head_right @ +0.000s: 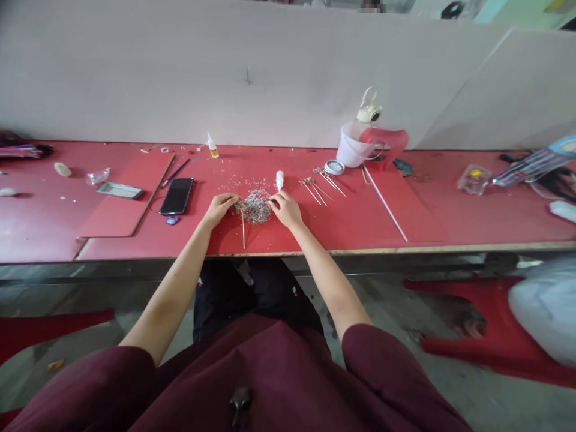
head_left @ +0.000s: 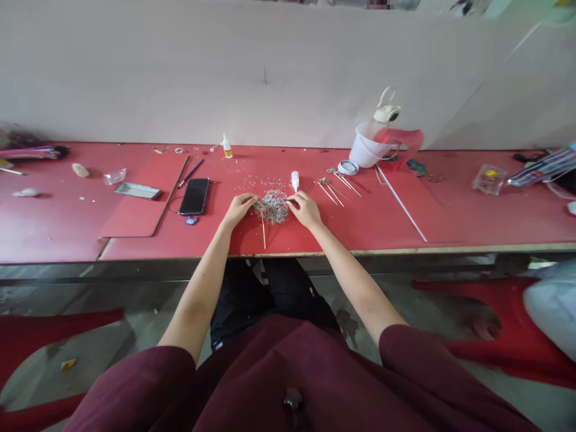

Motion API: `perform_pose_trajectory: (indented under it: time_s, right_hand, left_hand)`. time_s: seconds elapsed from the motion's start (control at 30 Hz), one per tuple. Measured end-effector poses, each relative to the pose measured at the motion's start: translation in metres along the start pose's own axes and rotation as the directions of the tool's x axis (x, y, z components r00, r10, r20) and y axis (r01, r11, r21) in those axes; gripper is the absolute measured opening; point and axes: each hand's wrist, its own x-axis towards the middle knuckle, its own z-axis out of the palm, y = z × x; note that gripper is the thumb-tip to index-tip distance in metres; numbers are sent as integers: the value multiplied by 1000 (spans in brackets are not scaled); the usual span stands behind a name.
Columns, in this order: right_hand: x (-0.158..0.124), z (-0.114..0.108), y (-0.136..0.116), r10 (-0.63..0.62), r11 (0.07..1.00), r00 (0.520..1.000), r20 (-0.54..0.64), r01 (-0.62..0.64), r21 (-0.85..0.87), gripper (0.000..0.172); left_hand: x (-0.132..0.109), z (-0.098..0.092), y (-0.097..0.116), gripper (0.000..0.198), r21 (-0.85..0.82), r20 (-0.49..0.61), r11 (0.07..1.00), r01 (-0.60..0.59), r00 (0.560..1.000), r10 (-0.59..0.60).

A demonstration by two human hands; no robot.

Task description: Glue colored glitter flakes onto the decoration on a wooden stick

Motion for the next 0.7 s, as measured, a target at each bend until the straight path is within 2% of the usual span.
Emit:
perform_pose_trajectory:
  time_s: [0.2,0.4,0.6,0.7]
  right_hand:
    - [0,0,-2,-9,1000,1000,-15,8,-29,20]
    - [4,-1,-2,22,1000,1000,-12,-22,-18,19]
    - [-3,6,1,83,996,997,-4,-83,39,18]
    - [1,-6,-7,51,992,998,31,-54,115,17]
  left_hand:
    - [2,-1,0,44,12,5,999,-41,999,41]
    - [2,0,4,45,14,49,1000,-15,999,14]
    - [2,1,8,41,39,21,999,0,1000,0]
    - [1,1,10,40,66,-6,998,-7,1000,8]
